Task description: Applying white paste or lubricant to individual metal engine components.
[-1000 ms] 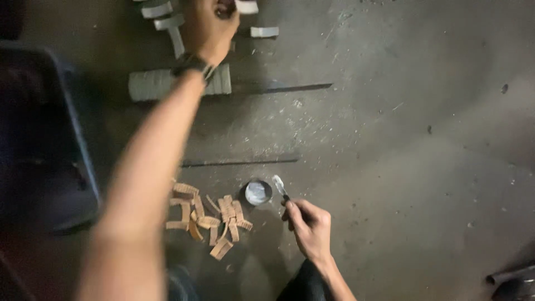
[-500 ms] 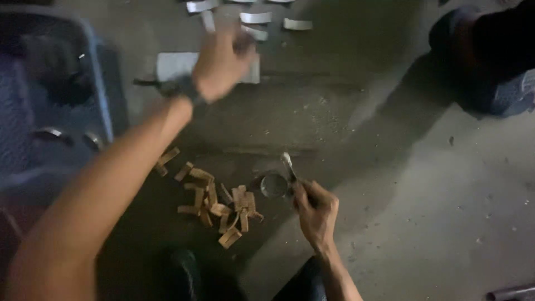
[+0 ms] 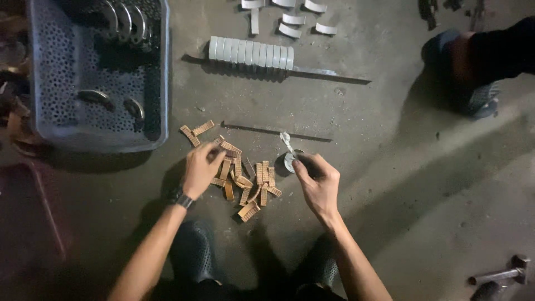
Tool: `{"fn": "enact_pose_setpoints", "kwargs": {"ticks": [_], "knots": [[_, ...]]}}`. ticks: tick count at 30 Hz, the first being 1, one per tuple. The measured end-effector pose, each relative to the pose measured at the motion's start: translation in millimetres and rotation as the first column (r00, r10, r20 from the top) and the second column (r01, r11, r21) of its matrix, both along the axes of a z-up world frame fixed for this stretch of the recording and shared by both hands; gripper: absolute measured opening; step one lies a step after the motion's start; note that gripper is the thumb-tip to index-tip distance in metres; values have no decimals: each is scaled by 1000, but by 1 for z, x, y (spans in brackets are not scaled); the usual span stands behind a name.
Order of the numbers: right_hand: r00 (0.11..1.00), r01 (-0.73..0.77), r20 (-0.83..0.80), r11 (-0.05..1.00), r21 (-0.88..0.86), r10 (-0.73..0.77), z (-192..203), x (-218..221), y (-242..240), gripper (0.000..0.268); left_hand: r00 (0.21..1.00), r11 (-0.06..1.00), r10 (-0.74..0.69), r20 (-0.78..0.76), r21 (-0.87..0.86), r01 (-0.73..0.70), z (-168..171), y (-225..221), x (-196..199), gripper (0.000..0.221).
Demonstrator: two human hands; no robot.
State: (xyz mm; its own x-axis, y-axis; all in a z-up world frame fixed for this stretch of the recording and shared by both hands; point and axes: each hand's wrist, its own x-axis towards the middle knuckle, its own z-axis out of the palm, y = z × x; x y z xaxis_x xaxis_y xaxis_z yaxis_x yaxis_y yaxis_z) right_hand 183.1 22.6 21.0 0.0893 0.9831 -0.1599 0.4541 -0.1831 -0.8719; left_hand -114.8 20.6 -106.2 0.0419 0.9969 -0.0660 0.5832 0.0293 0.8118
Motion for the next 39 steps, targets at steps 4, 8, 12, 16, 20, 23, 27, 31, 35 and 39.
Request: {"fn": "enact_pose_setpoints", "kwargs": {"ticks": [4, 8, 12, 16, 20, 23, 27, 31, 35, 39], "knots": [[999, -49, -19, 998, 30, 49, 5, -13, -9, 21, 984, 960, 71, -164, -258, -112, -10, -31, 6, 20], [998, -63, -7, 998, -11, 63, 13, -18, -15, 21, 970, 964, 65, -233, -237, -122, -40, -44, 26, 26], [999, 14, -36, 1000, -17, -15, 15, -15, -23, 20, 973, 999, 45, -226, 15, -42, -7, -40, 31, 31], [998, -33, 55, 994, 103, 28, 15, -8, -23, 22, 984, 926, 178, -21, -335, -175, 33, -33, 30, 27], [997, -30, 69, 993, 118, 22, 12, -5, -25, 22, 989, 963, 122, -89, -230, -139, 22, -29, 26, 27], [997, -6, 72, 991, 135, -4, 8, -1, -27, 21, 985, 988, 50, -167, -136, -74, 5, -25, 35, 29], [1000, -14, 7, 996, 89, 13, 8, 2, -29, 23, 895, 989, -147, -421, -75, 128, -12, -18, 49, 41], [999, -24, 27, 989, 149, 20, 4, 9, -33, 21, 926, 915, -149, -347, -403, -4, 5, -15, 54, 28], [994, -42, 105, 978, 203, 21, 12, 9, -27, 23, 926, 991, -131, -355, -82, 108, -25, -32, 19, 23], [986, -68, 168, 958, 278, 21, 8, 9, -25, 22, 824, 983, -113, -555, 59, 174, 89, -6, 39, 19]]}}
